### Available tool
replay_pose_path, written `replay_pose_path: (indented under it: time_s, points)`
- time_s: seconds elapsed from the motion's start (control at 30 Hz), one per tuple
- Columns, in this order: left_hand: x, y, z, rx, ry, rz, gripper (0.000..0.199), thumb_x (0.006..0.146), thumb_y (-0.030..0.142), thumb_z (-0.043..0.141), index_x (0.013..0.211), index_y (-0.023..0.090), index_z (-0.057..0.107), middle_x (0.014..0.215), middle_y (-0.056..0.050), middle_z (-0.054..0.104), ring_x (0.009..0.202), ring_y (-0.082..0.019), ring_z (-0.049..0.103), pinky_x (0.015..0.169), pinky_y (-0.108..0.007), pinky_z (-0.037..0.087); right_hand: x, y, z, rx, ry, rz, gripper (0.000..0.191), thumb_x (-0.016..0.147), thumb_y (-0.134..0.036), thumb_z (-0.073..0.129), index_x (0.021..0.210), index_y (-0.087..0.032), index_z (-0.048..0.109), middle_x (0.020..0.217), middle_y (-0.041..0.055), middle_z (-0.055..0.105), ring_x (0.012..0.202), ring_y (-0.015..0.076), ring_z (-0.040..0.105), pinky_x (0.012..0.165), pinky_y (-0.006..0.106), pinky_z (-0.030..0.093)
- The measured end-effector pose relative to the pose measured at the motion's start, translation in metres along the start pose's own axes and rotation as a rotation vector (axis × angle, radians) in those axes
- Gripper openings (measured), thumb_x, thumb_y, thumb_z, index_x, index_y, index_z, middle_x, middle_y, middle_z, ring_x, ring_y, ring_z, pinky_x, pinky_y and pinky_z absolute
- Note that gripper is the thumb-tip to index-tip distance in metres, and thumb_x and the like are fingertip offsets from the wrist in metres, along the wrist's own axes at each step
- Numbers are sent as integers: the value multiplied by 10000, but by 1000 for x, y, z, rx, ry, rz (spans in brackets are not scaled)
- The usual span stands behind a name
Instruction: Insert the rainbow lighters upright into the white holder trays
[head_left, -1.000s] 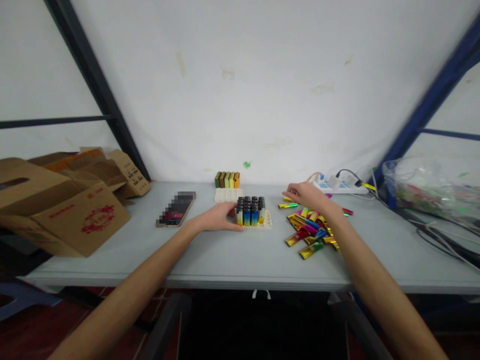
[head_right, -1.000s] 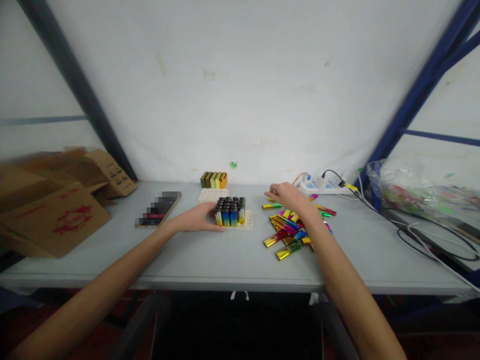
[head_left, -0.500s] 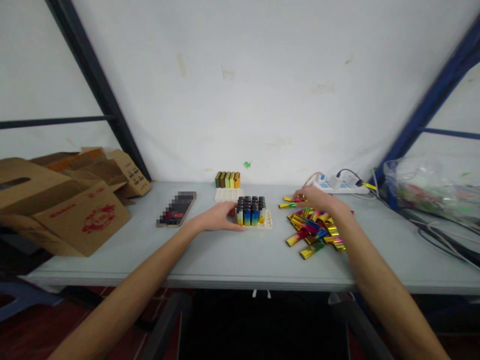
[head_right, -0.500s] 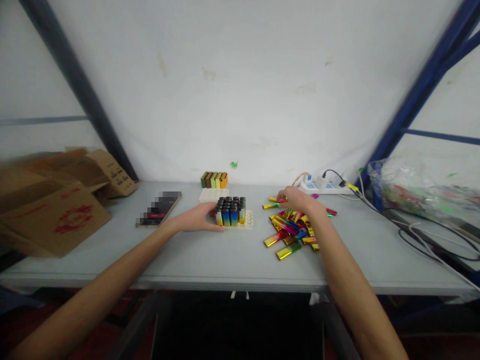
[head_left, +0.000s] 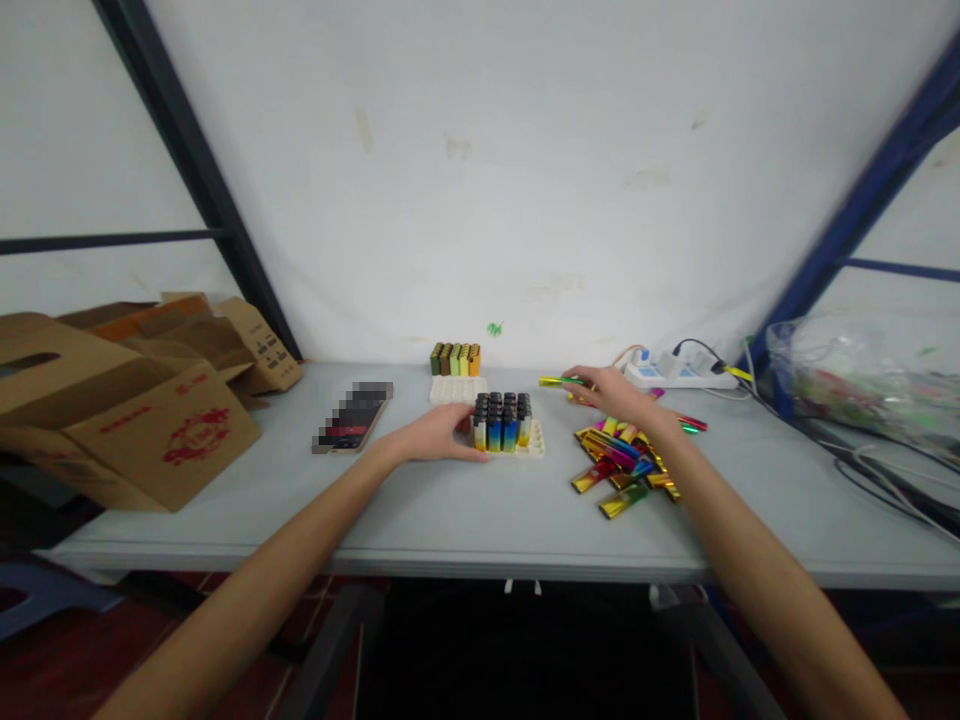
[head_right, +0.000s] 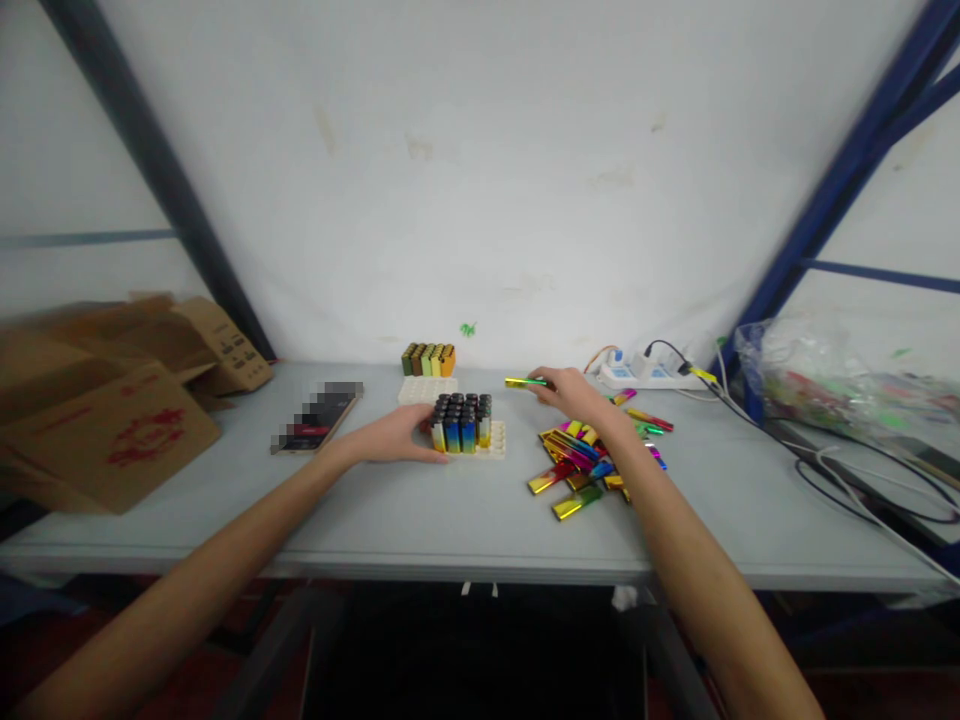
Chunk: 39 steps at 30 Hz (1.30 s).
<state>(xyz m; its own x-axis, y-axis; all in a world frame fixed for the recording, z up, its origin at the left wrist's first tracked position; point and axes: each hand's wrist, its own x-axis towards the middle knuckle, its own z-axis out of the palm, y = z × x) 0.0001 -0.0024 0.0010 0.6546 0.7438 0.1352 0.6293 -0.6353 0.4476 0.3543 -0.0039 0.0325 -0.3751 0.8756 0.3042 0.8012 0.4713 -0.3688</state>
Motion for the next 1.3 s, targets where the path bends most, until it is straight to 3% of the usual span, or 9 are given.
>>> replay_pose_path:
  time_s: [0.17,0.33,0.47,0.53,0.6,0.7,0.87,1.03,1.3]
  points:
    - [0,2,-2,5,-25,-4,695,683,726,779,1053,155,643,1008,-102,703,871,-291,658,734,-350,495,2,-13,7,307,134,-2,429,919,-565,640,1037,-171,763,818,49,725,675,166,578,626,285,443]
    - [-1,2,-1,-9,-20,2,687,678,718,786,1045,153,647,994,-104,705,866,-294,661,736,-353,497,4,-32,15,578,74,-1,484,904,-634,629,908,-161,736,761,13,632,682,141,526,632,268,443]
    - [-1,0,0,-17,-4,-2,705,661,729,790,1051,159,647,1003,-100,707,877,-296,660,730,-348,498,2,-46,24,818,-15,0,491,943,-675,544,919,-192,626,954,52,675,841,166,623,764,293,523]
    - [-1,-1,0,-15,0,-2,710,656,737,787,1048,161,651,997,-99,708,874,-296,657,725,-349,496,1,-51,27,903,-63,17,483,965,-693,485,934,-216,556,892,42,674,791,168,636,730,298,533]
    - [-1,-1,0,-17,2,0,707,651,737,790,1039,161,655,988,-97,708,864,-295,655,723,-351,495,1,-54,29,929,-65,18,482,969,-708,462,907,-232,511,714,-17,578,627,144,561,620,275,496]
    - [-1,0,0,-16,5,-3,708,650,737,791,1039,162,656,982,-94,705,858,-295,655,719,-350,492,3,-55,28,997,-41,40,495,955,-728,464,893,-239,512,615,-76,360,484,109,338,465,236,323]
    - [-1,-1,-1,-6,-7,-8,717,657,744,787,1044,157,648,992,-101,703,873,-305,662,720,-355,492,6,-56,29,1041,-60,136,588,969,-718,356,638,-233,379,573,-74,214,470,96,150,451,252,144]
    - [-1,-1,-1,1,-24,-5,729,682,754,772,1063,148,635,1027,-116,703,892,-304,660,736,-360,498,5,-62,39,963,100,259,455,961,-494,371,580,-255,297,522,-66,200,444,105,150,433,273,154]
    - [-1,2,-1,-10,-14,10,702,683,733,776,1049,148,652,1001,-96,709,872,-290,657,746,-351,504,5,-65,43,942,91,241,383,935,-381,378,580,-250,320,515,-67,233,428,94,183,416,257,149]
